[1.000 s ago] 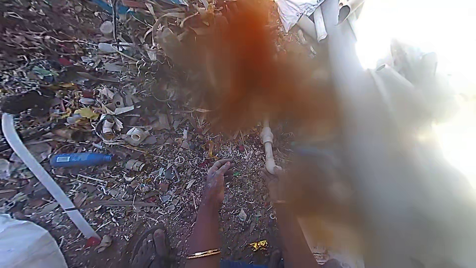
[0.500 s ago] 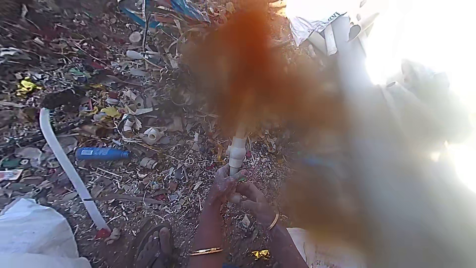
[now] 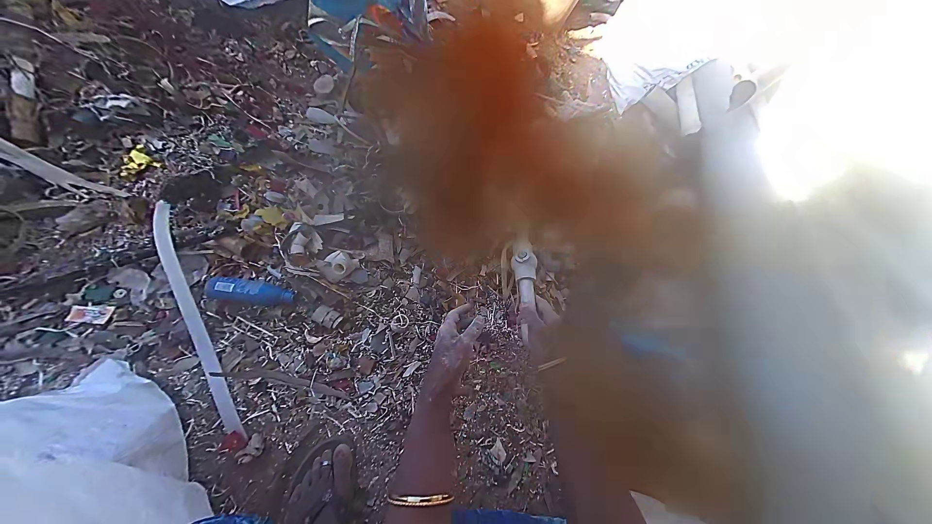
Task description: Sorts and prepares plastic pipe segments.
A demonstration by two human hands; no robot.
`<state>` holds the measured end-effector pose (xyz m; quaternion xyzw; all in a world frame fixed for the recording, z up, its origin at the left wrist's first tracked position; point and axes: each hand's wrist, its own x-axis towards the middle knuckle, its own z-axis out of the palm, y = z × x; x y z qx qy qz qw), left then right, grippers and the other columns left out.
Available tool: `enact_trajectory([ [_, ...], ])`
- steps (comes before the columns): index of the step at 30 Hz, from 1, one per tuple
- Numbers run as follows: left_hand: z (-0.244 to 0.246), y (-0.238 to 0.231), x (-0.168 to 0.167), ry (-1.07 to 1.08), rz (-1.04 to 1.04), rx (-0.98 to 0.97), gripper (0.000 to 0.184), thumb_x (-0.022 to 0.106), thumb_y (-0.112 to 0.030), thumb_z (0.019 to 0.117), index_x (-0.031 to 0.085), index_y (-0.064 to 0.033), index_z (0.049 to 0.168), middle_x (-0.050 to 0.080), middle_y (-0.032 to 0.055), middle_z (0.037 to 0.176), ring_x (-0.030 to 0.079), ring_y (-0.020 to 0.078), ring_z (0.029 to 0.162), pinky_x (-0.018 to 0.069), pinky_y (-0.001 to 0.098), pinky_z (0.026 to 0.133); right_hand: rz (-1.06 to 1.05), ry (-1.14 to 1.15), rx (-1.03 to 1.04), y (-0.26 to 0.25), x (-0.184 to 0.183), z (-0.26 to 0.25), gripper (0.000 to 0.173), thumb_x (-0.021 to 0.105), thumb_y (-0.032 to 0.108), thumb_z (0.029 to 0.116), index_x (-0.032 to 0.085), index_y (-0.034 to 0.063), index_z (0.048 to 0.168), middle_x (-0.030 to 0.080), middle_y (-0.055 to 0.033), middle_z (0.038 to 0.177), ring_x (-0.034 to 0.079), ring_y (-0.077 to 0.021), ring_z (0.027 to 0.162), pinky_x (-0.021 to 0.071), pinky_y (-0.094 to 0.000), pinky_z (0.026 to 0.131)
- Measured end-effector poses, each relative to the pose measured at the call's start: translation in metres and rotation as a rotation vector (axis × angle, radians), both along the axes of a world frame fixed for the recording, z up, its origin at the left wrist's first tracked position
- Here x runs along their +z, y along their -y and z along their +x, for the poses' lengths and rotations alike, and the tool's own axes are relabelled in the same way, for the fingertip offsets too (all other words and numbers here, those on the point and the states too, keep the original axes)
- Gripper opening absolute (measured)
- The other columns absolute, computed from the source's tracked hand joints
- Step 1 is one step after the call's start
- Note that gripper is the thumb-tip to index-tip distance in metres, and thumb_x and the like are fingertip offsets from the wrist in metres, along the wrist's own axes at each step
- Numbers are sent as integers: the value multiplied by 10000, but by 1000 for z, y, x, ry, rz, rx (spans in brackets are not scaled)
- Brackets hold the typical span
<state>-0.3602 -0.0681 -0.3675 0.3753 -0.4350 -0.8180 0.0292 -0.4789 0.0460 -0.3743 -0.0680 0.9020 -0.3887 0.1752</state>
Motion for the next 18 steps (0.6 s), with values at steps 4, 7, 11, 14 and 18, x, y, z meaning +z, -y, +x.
enact_trajectory([
  [4, 6, 9, -10, 81, 46, 147, 330, 496, -97, 1076, 507, 29, 1381, 612, 193, 1232, 665, 194, 980, 551, 321, 861, 350, 52, 134, 52, -6, -57, 399, 445, 297, 1108, 614, -2, 1312, 678, -240, 1128, 656, -360, 1052, 484, -530, 955],
  [7, 10, 13, -12, 104, 72, 211, 298, 490, -77, 1073, 529, 48, 1341, 636, 190, 1159, 678, 191, 917, 565, 316, 821, 404, 43, 204, 95, 0, -88, 385, 488, 303, 1086, 647, -41, 1158, 664, -267, 1105, 647, -404, 1048, 480, -585, 914],
  [11, 13, 12, -9, 128, 85, 262, 254, 487, -61, 1069, 556, 61, 1281, 640, 173, 1090, 665, 164, 864, 557, 279, 776, 565, 64, 394, 104, 22, -95, 321, 576, 232, 1035, 659, -59, 1141, 663, -260, 1196, 643, -388, 1131, 476, -570, 971],
  [14, 13, 16, -6, 133, 101, 315, 243, 492, -53, 1066, 562, 60, 1269, 636, 164, 1064, 651, 161, 841, 546, 276, 757, 620, 113, 713, 74, 47, -67, 304, 574, 210, 1049, 661, -55, 1169, 662, -263, 1128, 648, -383, 1046, 487, -555, 930],
  [18, 12, 16, 7, 115, 171, 432, 227, 479, -38, 1062, 550, 60, 1254, 628, 145, 1020, 645, 153, 808, 544, 272, 737, 697, 230, 817, 37, 55, 8, 452, 492, 230, 1070, 505, -25, 1443, 619, -263, 1310, 606, -387, 1232, 445, -531, 1059],
])
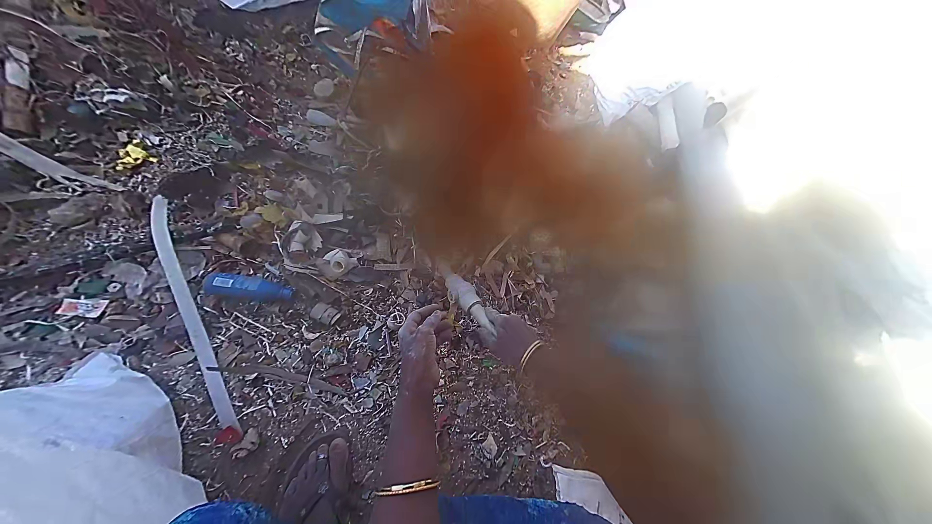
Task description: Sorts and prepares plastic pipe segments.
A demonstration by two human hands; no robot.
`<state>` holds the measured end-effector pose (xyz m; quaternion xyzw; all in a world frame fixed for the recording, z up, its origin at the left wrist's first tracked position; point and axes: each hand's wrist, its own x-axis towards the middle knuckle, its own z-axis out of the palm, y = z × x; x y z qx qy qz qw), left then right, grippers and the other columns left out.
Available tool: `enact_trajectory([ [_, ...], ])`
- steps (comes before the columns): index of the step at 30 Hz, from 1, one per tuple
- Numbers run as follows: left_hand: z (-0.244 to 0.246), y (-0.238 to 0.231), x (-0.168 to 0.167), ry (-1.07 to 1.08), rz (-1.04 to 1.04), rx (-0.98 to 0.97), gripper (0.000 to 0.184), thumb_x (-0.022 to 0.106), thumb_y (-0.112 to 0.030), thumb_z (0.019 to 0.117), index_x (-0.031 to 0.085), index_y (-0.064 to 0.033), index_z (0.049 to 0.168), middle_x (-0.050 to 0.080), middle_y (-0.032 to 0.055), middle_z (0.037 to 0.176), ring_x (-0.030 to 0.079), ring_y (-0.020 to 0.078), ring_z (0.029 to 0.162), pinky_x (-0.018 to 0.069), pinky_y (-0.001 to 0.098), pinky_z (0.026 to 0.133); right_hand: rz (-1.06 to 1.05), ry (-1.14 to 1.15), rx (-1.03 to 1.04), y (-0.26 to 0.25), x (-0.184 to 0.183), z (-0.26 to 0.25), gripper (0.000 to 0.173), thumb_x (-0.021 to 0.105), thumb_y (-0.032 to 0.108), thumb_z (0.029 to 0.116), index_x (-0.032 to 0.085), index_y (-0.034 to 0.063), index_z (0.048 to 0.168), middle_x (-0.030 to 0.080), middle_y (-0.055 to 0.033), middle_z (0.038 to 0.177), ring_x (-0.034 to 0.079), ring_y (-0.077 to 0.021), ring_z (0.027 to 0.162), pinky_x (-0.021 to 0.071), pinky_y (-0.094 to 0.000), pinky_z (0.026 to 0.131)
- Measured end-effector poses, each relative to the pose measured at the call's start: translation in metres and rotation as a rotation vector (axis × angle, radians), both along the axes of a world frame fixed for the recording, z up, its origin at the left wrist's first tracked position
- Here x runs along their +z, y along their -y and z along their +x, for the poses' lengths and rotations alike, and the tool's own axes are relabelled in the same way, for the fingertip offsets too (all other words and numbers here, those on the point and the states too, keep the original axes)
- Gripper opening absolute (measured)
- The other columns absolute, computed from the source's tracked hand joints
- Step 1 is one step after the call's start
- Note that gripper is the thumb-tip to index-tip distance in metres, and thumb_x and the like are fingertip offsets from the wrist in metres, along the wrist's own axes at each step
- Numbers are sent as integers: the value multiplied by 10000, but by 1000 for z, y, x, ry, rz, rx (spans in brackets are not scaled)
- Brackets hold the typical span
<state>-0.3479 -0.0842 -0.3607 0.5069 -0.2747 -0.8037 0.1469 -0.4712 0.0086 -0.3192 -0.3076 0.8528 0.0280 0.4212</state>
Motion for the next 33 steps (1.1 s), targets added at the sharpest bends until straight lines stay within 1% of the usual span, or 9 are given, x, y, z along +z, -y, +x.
enact_trajectory([
  [3, 5, 4, 1, 4, -3, 122, 205, 485, -8, 1044, 552, 69, 1222, 634, 136, 976, 654, 143, 756, 562, 265, 708, -187, 19, -202, -29, -8, 12, 447, 530, 244, 1062, 543, 5, 1440, 664, -237, 1234, 656, -340, 1109, 478, -504, 1004],
  [7, 15, 13, -14, 84, 13, 184, 203, 477, -12, 1046, 559, 52, 1220, 622, 125, 974, 636, 148, 762, 549, 269, 710, -462, -96, -517, -90, 2, -1, 378, 590, 216, 1015, 638, 0, 1322, 693, -82, 935, 589, -98, 664, 509, -288, 624],
  [10, 14, 17, -21, 100, -15, 152, 200, 486, -23, 1048, 570, 45, 1217, 623, 110, 963, 633, 129, 750, 547, 249, 698, -529, -267, -659, -113, 3, -42, 318, 597, 222, 1000, 683, 1, 1212, 674, -31, 848, 583, -52, 629, 512, -257, 613],
  [12, 11, 16, -21, 81, -35, 103, 192, 479, -31, 1054, 568, 42, 1207, 625, 110, 981, 636, 125, 767, 548, 252, 713, -466, -331, -672, -104, -3, -78, 311, 591, 237, 986, 696, 20, 1183, 676, -66, 889, 592, -108, 661, 513, -323, 639],
  [15, 4, 12, -20, 62, -59, 53, 189, 474, -30, 1058, 564, 47, 1206, 626, 111, 983, 642, 128, 771, 553, 256, 715, -270, -333, -583, -55, -4, -119, 294, 610, 238, 1023, 696, 8, 1183, 687, -185, 1069, 643, -276, 941, 491, -475, 900],
  [19, 6, 8, -25, 84, -52, 30, 187, 478, -29, 1058, 573, 55, 1196, 627, 117, 975, 649, 127, 760, 558, 245, 710, 18, -351, -408, 8, -18, -136, 337, 631, 244, 1003, 667, -37, 1186, 645, -269, 1254, 619, -423, 1192, 466, -622, 978],
  [26, 12, 10, -17, 58, -52, 30, 178, 485, -25, 1053, 579, 50, 1183, 621, 109, 959, 639, 122, 749, 551, 241, 704, 170, -265, -99, -18, 0, -120, 311, 630, 218, 996, 656, -43, 1163, 642, -274, 1207, 624, -420, 1128, 468, -613, 940],
  [30, 8, 7, -7, 26, -36, 31, 159, 486, -25, 1054, 567, 48, 1169, 630, 109, 952, 648, 122, 750, 555, 247, 709, 108, -239, -98, -66, 10, -80, 512, 595, 272, 1021, 533, 23, 1463, 595, -250, 1389, 558, -388, 1311, 380, -538, 1117],
  [33, 8, 1, -9, 19, -34, 25, 162, 482, -15, 1052, 567, 50, 1173, 636, 104, 936, 650, 122, 743, 558, 247, 705, -136, -284, -113, -104, -18, -54, 569, 591, 295, 984, 529, 18, 1477, 678, -247, 1268, 650, -401, 1180, 458, -533, 1041],
])
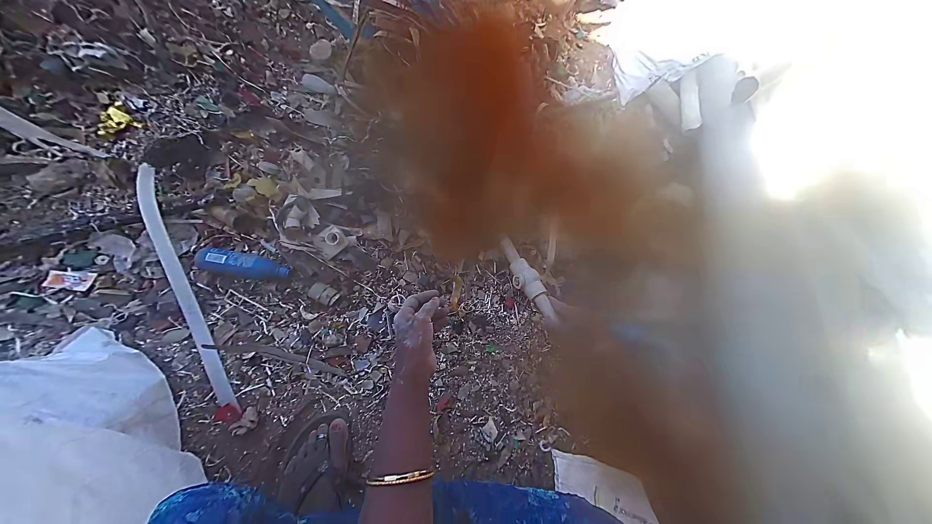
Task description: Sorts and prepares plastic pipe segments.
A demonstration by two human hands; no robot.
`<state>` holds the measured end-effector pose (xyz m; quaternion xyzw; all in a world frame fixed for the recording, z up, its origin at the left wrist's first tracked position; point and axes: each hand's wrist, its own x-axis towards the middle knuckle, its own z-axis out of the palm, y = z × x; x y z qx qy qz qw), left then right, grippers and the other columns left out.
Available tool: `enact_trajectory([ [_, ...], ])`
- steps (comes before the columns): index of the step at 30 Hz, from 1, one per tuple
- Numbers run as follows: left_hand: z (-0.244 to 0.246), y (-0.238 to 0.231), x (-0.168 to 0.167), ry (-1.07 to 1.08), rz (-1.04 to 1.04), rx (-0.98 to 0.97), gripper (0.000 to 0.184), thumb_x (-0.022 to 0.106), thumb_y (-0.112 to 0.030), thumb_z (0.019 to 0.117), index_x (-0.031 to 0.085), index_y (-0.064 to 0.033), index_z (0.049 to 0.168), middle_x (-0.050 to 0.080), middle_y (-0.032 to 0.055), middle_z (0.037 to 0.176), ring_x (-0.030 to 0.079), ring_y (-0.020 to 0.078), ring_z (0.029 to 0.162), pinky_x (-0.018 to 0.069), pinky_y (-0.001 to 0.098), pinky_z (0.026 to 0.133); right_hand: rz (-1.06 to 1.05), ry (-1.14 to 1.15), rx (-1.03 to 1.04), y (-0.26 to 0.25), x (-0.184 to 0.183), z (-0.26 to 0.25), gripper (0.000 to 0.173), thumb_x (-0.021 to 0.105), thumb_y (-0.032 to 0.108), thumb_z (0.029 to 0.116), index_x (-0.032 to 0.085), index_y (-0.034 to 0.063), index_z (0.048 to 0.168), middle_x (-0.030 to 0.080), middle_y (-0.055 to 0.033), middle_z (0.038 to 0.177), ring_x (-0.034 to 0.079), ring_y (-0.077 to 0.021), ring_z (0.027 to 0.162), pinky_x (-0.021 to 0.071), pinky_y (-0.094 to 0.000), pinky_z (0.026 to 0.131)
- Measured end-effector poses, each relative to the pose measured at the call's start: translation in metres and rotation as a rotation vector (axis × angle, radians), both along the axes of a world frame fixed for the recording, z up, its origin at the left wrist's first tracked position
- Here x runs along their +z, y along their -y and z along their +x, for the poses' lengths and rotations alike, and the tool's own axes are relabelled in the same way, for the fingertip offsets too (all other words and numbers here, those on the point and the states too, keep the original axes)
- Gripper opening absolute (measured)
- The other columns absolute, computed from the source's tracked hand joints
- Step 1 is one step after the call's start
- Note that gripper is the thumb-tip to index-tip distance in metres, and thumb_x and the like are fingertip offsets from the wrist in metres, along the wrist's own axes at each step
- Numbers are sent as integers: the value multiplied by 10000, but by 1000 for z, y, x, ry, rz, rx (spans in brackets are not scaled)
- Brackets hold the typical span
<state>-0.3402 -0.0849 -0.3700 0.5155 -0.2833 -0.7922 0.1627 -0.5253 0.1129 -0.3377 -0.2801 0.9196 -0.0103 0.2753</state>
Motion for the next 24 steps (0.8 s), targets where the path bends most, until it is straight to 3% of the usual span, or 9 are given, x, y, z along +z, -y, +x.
enact_trajectory([
  [3, 2, -3, -7, 19, 22, 35, 171, 484, -9, 1046, 572, 49, 1181, 634, 109, 949, 652, 133, 750, 561, 254, 710, -230, -34, 78, -12, -15, 38, 560, 613, 271, 957, 572, -48, 1416, 715, -253, 1184, 702, -427, 1058, 512, -564, 957],
  [5, 4, -3, -11, 60, 44, 124, 164, 487, -2, 1040, 565, 41, 1177, 621, 107, 945, 642, 127, 741, 559, 249, 703, -344, -95, 221, -12, -21, 62, 511, 617, 263, 921, 656, -61, 1314, 749, -226, 1110, 747, -400, 951, 570, -553, 847],
  [9, 7, 8, -13, 130, 34, 376, 199, 464, -1, 1041, 515, 26, 1232, 554, 96, 926, 593, 128, 705, 540, 256, 668, -375, -90, 420, -5, -16, 86, 454, 620, 244, 942, 680, -35, 1296, 760, -192, 1107, 764, -363, 910, 595, -547, 786],
  [12, 10, 19, -13, 171, 16, 458, 200, 474, -25, 1037, 502, 8, 1232, 544, 121, 936, 600, 159, 700, 553, 291, 653, -551, -294, 441, -11, -30, 85, 433, 635, 234, 909, 715, -67, 1210, 779, -179, 984, 772, -317, 783, 612, -480, 685],
  [14, 11, 24, -7, 187, 35, 479, 184, 476, -36, 1036, 515, -8, 1214, 546, 131, 938, 593, 173, 691, 549, 312, 642, -598, -439, 329, -13, -37, 84, 438, 639, 231, 908, 709, -106, 1178, 776, -193, 965, 770, -307, 764, 618, -444, 684],
  [16, 13, 24, -3, 186, 55, 482, 187, 474, -33, 1044, 511, 3, 1224, 541, 135, 948, 592, 173, 691, 546, 308, 646, -483, -441, 87, -7, -34, 85, 501, 625, 250, 932, 654, -127, 1262, 758, -230, 1048, 765, -359, 855, 607, -484, 765],
  [18, 11, 23, -7, 169, 62, 489, 176, 482, -13, 1034, 518, 24, 1202, 544, 135, 923, 590, 172, 681, 542, 295, 636, -270, -290, -154, 6, -24, 72, 571, 562, 296, 986, 549, -71, 1423, 706, -243, 1220, 707, -402, 1067, 523, -549, 942],
  [22, 7, 16, -3, 172, 48, 453, 173, 489, -8, 1026, 520, 24, 1193, 542, 120, 896, 575, 144, 651, 529, 262, 612, 147, -163, -217, 51, -14, 14, 511, 543, 344, 1029, 568, 36, 1435, 673, -210, 1291, 634, -372, 1217, 446, -547, 1031],
  [24, 7, 14, -4, 175, 44, 448, 167, 489, -7, 1033, 521, 26, 1194, 541, 124, 905, 574, 143, 659, 522, 257, 608, 239, -149, -158, 73, -19, -19, 475, 576, 345, 1024, 579, 65, 1408, 665, -230, 1275, 633, -402, 1195, 451, -591, 1003],
])
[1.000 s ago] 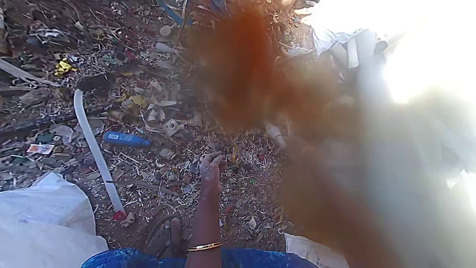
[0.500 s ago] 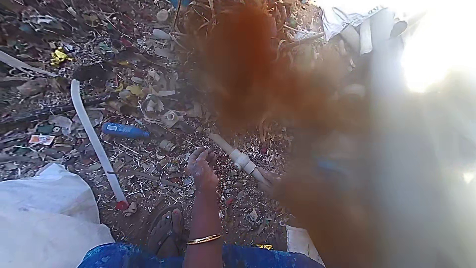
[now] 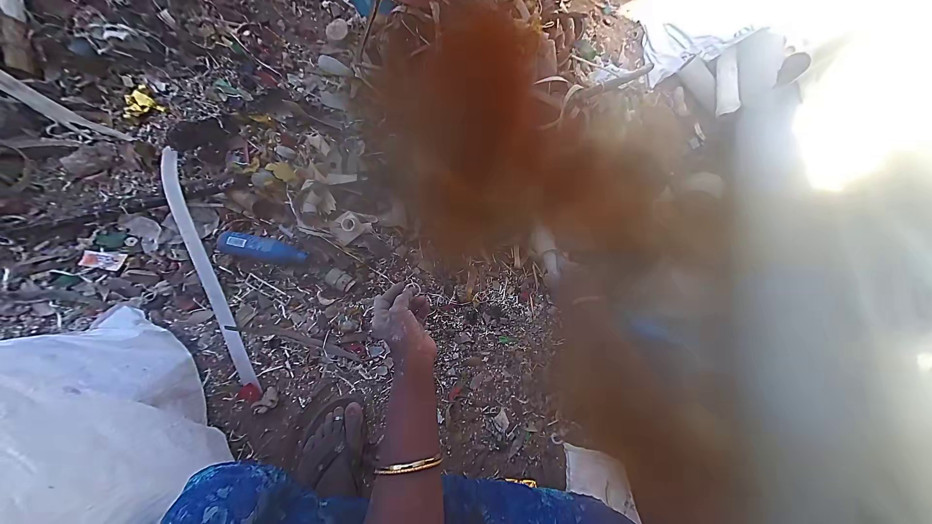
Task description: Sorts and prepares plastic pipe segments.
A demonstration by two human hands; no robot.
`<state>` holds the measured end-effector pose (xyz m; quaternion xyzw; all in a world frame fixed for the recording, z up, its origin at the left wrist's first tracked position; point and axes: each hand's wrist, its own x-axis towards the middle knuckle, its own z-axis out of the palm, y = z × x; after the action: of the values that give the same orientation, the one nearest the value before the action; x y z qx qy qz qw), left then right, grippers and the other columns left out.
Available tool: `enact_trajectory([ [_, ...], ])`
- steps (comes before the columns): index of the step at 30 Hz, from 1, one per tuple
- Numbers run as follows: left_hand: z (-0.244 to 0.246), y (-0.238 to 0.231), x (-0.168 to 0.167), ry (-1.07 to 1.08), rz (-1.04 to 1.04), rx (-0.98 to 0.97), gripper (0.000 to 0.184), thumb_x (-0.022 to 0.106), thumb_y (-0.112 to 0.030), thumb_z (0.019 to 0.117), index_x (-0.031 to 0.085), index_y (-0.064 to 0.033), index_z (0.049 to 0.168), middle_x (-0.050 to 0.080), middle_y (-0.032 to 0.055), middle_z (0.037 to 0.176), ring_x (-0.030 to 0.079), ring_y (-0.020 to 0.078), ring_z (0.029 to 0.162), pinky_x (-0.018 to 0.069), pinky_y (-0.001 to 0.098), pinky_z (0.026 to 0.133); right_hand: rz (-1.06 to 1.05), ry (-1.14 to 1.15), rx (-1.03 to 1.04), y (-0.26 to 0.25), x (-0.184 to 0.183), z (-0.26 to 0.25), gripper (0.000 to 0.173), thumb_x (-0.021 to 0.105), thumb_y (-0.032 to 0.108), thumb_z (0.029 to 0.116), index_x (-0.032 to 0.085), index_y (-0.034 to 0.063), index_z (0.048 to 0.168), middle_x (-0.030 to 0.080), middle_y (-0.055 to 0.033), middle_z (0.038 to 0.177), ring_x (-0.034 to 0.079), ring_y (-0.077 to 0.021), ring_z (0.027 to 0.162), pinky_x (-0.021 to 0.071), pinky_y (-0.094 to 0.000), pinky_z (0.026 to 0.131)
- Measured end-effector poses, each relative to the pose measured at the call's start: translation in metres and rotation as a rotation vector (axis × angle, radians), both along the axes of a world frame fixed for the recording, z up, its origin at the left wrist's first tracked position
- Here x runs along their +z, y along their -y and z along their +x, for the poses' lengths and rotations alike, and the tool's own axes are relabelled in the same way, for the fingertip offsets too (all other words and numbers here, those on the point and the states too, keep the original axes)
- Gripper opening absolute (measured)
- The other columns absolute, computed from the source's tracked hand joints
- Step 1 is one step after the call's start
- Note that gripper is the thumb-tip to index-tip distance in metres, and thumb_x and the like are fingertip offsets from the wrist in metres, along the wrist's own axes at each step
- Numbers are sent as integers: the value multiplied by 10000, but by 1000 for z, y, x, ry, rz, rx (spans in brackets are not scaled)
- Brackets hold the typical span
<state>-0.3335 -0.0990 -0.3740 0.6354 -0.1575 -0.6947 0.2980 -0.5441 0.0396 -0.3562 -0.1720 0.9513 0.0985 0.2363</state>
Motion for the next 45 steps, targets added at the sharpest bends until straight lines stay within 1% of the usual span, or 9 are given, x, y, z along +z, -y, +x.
enact_trajectory([
  [7, -4, -2, -5, 48, 20, -31, 189, 481, -23, 1045, 524, 32, 1221, 548, 138, 944, 586, 156, 704, 519, 264, 633, 127, 38, 406, 40, -3, -34, 509, 570, 278, 1025, 512, 16, 1458, 652, -280, 1250, 645, -449, 1147, 480, -620, 950],
  [14, -5, -6, -10, -5, 10, -51, 234, 474, -31, 1047, 521, 31, 1268, 555, 143, 973, 591, 168, 728, 539, 305, 670, 75, 151, 608, -45, 9, 7, 560, 463, 300, 1043, 458, 14, 1525, 647, -266, 1320, 645, -458, 1171, 450, -607, 997],
  [18, -5, -13, 0, -23, 24, 10, 188, 487, 12, 1027, 520, 35, 1211, 539, 144, 931, 578, 170, 672, 530, 282, 618, -338, -47, 758, -101, -14, 72, 485, 553, 260, 985, 632, -39, 1359, 752, -228, 1080, 754, -410, 870, 588, -563, 760],
  [22, 2, -16, -3, -17, -10, 50, 214, 480, 0, 1032, 482, 6, 1246, 514, 123, 946, 553, 154, 664, 514, 270, 604, -639, -163, 552, -125, -36, 126, 477, 635, 244, 908, 687, -94, 1241, 772, -202, 1002, 770, -347, 799, 613, -508, 706],
  [28, 5, -19, -8, -234, 64, -364, 498, 431, -384, 1099, 437, -32, 1451, 593, 190, 1309, 613, 248, 1131, 503, 394, 927, -932, 168, 238, -72, -34, 162, 572, 570, 370, 1006, 552, -58, 1386, 699, -106, 806, 646, -189, 629, 569, -396, 606],
  [34, 33, 3, -29, -375, -201, -211, 157, 471, -18, 977, 523, -10, 1125, 687, 86, 836, 701, 173, 754, 607, 323, 734, -1054, 29, 367, 46, -24, 133, 270, 472, 45, 936, 739, 13, 923, 703, -149, 1002, 676, -282, 954, 536, -460, 807],
  [37, 42, 18, -32, -166, -302, -102, 202, 532, 1, 938, 511, -18, 1137, 643, 45, 807, 666, 117, 697, 588, 275, 666, -749, -8, 244, 106, -33, 107, 285, 482, 254, 1066, 650, 58, 1185, 625, -207, 1259, 604, -387, 1174, 464, -591, 925],
  [40, 39, 29, -29, -142, -222, 88, 90, 499, -38, 1003, 516, -40, 1092, 618, 53, 773, 657, 141, 659, 588, 295, 615, -491, 34, 219, 159, -55, 99, 653, 548, 579, 1000, 484, 158, 1495, 470, -169, 1532, 470, -376, 1387, 384, -645, 1066],
  [45, 33, 33, -23, -105, -162, 127, 49, 502, -48, 1009, 515, -49, 1056, 604, 53, 760, 647, 136, 643, 584, 286, 603, -266, 30, 244, 206, -66, 104, 1027, 715, 597, 869, 181, 192, 1648, 530, -284, 1430, 499, -494, 1327, 342, -747, 1056],
])
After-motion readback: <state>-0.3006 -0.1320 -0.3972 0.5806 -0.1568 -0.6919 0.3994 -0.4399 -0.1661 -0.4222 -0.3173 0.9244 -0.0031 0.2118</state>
